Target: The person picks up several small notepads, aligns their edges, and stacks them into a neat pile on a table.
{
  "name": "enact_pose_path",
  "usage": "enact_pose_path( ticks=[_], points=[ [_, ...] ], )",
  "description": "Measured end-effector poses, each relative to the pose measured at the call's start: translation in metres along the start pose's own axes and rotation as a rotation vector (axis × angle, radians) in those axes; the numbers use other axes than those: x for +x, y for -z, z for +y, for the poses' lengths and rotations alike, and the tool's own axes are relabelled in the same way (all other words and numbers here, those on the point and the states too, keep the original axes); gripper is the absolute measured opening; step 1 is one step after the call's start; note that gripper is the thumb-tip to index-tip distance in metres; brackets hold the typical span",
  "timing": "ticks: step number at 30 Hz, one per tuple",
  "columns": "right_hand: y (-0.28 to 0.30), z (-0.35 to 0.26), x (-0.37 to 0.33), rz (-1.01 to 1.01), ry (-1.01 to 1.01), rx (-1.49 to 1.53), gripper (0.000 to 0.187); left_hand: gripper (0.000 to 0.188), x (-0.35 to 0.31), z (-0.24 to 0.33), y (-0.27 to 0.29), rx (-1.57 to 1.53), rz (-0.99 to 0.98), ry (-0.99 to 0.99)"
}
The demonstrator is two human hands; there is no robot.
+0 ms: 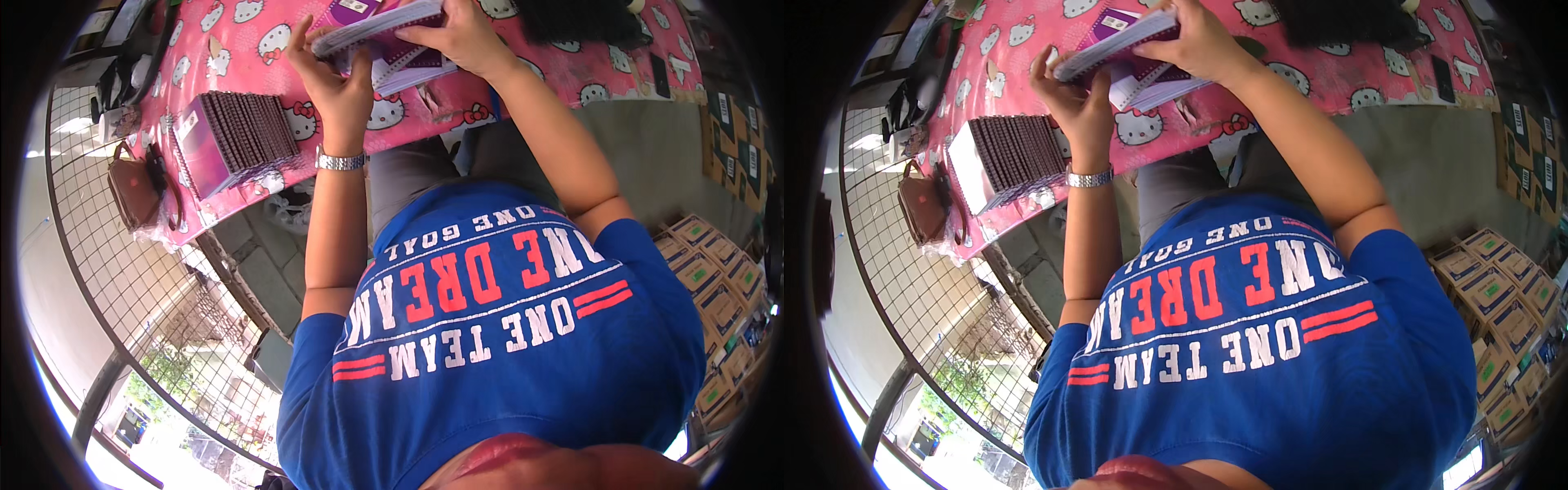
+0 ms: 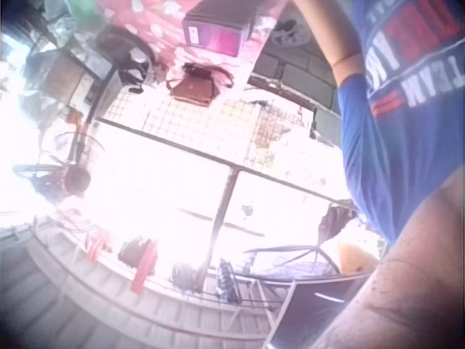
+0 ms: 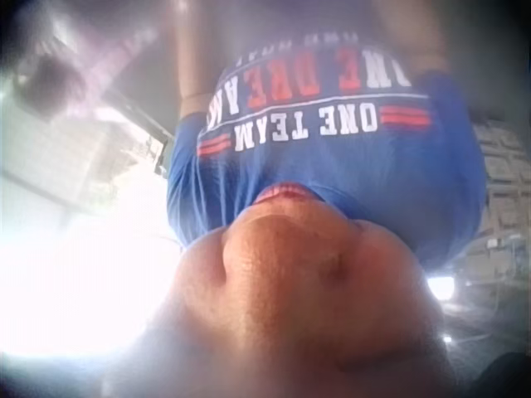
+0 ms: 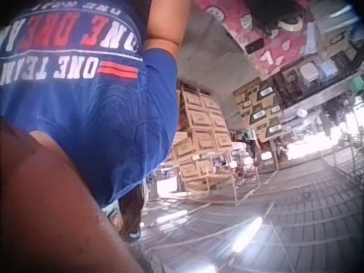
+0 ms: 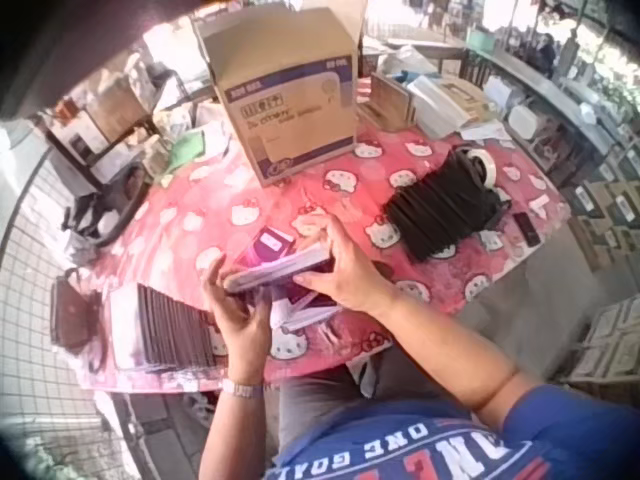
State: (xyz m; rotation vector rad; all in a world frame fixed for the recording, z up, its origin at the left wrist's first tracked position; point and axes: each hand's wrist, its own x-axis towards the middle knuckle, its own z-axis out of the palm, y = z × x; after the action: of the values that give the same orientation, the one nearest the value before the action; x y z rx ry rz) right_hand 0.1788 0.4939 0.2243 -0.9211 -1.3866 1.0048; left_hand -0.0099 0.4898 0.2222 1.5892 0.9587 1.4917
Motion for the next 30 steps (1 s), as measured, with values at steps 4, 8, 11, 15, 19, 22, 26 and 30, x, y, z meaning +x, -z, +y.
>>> enact_pose_path(
  ticks=[4,8,11,15,19,22,26,30],
  points=[
    [0.0,-0.008,-0.002,0.003,0.107,-0.163,0.074,0.068,-0.007,-0.003,0.001,-0.017,0.022,0.111],
    [0.001,-0.007,0.004,0.016,0.065,-0.072,0.073,0.061,-0.006,0.0,-0.003,0.074,0.052,-0.02],
    [0.001,-0.01,-0.002,0.026,0.109,-0.131,0.075,0.051,-0.011,-0.005,0.004,0.223,-0.05,0.076],
    [0.002,-0.003,-0.005,0.041,0.006,-0.039,0.073,0.055,-0.01,0.001,-0.008,0.545,-0.048,-0.078],
    [0.005,0.001,-0.007,0.017,-0.055,0.032,0.067,0.065,-0.016,-0.004,-0.009,0.223,-0.029,0.075],
    [0.002,0.004,-0.009,0.042,-0.022,-0.106,0.065,0.071,-0.019,-0.002,-0.013,-0.008,0.012,0.21],
    [0.001,0.009,-0.007,0.058,0.012,-0.128,0.064,0.077,-0.018,-0.001,-0.013,0.012,0.028,0.229],
    [0.005,0.003,-0.009,0.068,-0.05,0.076,0.065,0.075,-0.018,-0.005,-0.008,0.038,0.034,0.188]
  ],
)
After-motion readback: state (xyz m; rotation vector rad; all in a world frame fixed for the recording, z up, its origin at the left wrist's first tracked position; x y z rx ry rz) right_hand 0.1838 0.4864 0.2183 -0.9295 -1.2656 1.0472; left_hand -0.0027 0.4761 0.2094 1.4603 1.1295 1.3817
